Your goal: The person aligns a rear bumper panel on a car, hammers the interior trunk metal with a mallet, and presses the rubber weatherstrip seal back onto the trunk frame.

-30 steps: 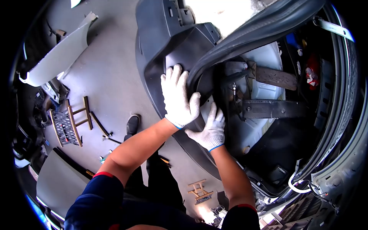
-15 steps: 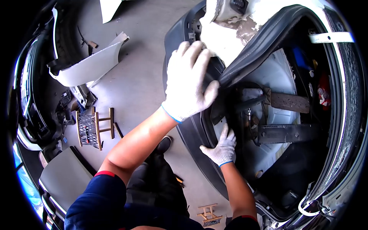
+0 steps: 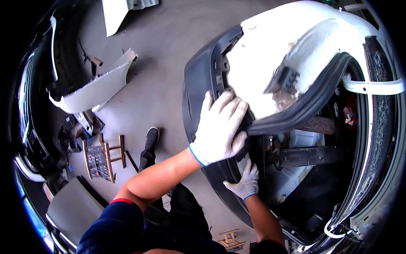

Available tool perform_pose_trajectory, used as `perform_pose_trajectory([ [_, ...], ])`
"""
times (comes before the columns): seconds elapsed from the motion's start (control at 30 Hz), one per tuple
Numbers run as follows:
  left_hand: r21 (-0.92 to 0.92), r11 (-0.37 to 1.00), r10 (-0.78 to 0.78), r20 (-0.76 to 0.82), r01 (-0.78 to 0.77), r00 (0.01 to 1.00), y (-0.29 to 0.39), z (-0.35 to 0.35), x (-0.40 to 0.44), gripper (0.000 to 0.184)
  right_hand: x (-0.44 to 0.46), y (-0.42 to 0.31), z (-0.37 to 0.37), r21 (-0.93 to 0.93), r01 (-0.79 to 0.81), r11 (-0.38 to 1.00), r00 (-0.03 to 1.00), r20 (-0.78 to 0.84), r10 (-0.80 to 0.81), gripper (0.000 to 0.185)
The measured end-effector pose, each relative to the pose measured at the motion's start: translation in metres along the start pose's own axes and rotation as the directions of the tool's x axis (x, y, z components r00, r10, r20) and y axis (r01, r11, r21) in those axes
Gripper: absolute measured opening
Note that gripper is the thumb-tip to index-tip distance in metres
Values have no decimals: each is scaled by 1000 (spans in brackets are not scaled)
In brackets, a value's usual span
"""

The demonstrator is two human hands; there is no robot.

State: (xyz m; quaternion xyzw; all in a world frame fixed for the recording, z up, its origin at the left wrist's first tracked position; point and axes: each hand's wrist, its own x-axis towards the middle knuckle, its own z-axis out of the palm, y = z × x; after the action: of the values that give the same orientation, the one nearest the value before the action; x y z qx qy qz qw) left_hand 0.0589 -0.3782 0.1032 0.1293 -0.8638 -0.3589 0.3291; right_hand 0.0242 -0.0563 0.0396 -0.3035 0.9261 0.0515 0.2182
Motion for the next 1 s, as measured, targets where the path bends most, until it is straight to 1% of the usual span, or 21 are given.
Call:
perform_pose_trajectory([
  [0.03,-9,1000,13,29,-13,999,-4,-4,2,83,0,-1,0,-9,-8,1000,1000,24,8,147],
  [0.1,-26,998,62,85,-60,994,-16,-13,10,81,2,2,4,22,-18,1000,1000,-3,18,147],
  [0.2,-110,984,158,157,-142,975,-44,-27,26,79,2,5,5,-6,-36,999,997,64,36,152],
  [0.23,-133,971,220,181,-197,959,-53,-29,31,76,3,6,7,8,-57,998,997,59,56,152],
  [0.27,-159,955,279,203,-250,938,-60,-30,36,74,2,9,10,-37,-51,998,996,74,53,152],
  [0.3,-176,950,293,218,-258,931,-68,-30,42,74,2,5,6,-83,-46,995,994,94,54,153],
  [0.33,-164,940,329,208,-299,921,-73,-28,45,69,2,4,2,-39,-47,998,995,91,51,150],
  [0.37,-152,928,365,198,-339,910,-79,-26,49,64,2,2,0,-39,-78,996,991,107,82,145],
  [0.43,-164,920,380,162,-355,911,-83,-18,51,59,4,1,-2,-46,-142,989,964,220,149,156],
  [0.47,-160,921,380,156,-356,912,-83,-15,50,59,3,3,-5,-2,-106,994,970,218,104,155],
  [0.5,-158,922,377,153,-354,913,-83,-14,49,58,2,3,-6,-73,-47,996,979,193,61,151],
  [0.57,-184,923,367,154,-339,917,-82,-13,51,58,8,-3,-19,-19,-24,1000,969,246,28,148],
  [0.6,-179,922,367,113,-344,923,-81,-11,50,57,5,-3,-17,-77,-4,997,973,231,22,144],
  [0.63,-176,920,367,72,-350,927,-80,-7,49,57,8,-3,-19,-114,-18,993,958,282,49,133],
  [0.67,-184,921,356,38,-343,934,-79,-5,48,55,2,8,-5,-137,29,990,972,234,4,136],
  [0.7,-157,928,346,27,-337,938,-76,-2,47,52,5,5,-10,-62,-80,995,953,289,94,140],
  [0.73,-154,947,293,43,-283,955,-75,3,44,51,4,6,-6,-50,-85,995,965,243,95,143],
  [0.8,-145,951,286,69,-274,956,-75,5,40,50,3,1,-5,-31,-107,994,979,173,111,145],
  [0.87,-109,940,335,109,-323,936,-78,-1,39,50,3,-7,-11,-36,-126,991,981,143,130,148],
  [0.9,-101,932,353,24,-349,935,-76,0,40,51,4,-7,-11,-46,-126,991,982,135,131,151],
  [1.0,-72,913,400,-25,-401,916,-80,6,38,49,3,-10,-13,-41,-125,991,984,126,129,150],
])
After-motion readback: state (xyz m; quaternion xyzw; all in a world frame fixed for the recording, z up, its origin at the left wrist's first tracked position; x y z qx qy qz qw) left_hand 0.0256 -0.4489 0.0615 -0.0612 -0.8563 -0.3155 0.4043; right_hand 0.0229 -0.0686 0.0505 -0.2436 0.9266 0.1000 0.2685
